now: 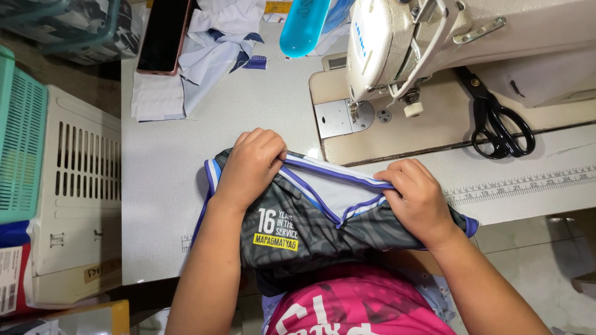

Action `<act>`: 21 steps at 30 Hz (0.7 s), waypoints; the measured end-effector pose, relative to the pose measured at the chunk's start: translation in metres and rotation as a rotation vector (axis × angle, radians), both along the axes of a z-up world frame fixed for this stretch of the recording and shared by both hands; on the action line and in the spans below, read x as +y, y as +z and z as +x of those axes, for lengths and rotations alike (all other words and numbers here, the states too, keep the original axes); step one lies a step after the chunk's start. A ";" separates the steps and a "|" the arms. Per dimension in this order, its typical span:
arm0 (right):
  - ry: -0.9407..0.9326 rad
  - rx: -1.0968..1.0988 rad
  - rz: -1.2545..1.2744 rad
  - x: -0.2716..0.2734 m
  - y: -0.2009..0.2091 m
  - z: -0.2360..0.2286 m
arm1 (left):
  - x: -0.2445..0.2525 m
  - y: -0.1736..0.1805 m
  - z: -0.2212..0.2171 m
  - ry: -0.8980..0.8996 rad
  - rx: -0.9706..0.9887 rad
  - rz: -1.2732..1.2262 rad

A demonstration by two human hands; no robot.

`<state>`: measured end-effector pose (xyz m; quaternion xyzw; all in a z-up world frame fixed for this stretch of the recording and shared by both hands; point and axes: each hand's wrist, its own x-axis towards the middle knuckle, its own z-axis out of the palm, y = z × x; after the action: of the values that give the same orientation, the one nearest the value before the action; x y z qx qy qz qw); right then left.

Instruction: Using scissors to trim excess fabric and loose threads from the neckline of a sports jersey at a sewing workstation.

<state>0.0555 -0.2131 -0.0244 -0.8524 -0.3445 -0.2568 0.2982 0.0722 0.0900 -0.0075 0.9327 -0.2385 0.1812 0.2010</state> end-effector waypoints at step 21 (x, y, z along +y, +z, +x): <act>-0.095 0.246 0.123 0.007 0.011 -0.001 | 0.003 0.014 0.000 0.014 0.277 -0.198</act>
<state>0.0543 -0.2060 -0.0131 -0.8729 -0.2484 -0.1846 0.3772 0.0720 0.0927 0.0063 0.9260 -0.1832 0.0751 0.3215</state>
